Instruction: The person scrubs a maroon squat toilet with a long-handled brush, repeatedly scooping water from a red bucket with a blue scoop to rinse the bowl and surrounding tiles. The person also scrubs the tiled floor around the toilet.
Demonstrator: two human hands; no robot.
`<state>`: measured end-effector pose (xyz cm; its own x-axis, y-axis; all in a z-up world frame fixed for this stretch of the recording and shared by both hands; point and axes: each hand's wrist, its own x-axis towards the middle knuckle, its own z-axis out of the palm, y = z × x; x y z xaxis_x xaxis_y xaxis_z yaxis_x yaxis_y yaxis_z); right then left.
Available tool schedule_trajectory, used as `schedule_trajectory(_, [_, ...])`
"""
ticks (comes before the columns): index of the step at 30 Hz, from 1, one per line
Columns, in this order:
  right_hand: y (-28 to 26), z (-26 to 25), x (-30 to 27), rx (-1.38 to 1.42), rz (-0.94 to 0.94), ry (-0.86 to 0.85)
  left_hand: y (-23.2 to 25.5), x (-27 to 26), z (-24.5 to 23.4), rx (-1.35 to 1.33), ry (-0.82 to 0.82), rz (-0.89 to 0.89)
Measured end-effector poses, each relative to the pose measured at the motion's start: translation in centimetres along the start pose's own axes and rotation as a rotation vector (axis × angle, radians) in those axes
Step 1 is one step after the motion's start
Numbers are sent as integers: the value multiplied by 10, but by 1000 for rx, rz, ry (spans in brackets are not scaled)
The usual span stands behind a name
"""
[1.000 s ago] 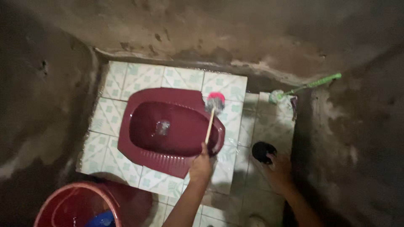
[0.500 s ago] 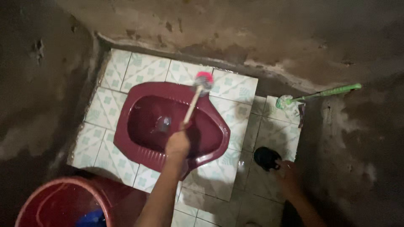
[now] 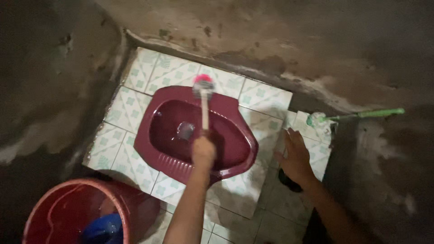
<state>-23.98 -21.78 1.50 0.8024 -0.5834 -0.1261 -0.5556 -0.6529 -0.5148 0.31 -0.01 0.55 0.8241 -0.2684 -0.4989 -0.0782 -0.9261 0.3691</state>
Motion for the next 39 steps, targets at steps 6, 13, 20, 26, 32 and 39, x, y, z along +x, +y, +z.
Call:
schedule_trajectory(6, [-70, -24, 43, -140, -12, -160, 4, 8, -31, 188, -48, 75])
schedule_trajectory(13, [-94, -36, 66, -268, -91, -162, 13, -6, -24, 49, -105, 15])
schedule_trajectory(20, [-119, -52, 56, -262, -84, -119, -20, 36, -95, 176, -53, 89])
schedule_trajectory(26, [-137, -47, 35, -70, 138, 23, -25, 81, -126, 406, 108, 224])
schedule_trajectory(32, [-129, -7, 34, 137, 165, 181, -36, 90, -139, 562, 73, 386])
schedule_trajectory(39, [-104, 28, 80, -25, 28, 291, -52, 155, -178, 940, 236, 360])
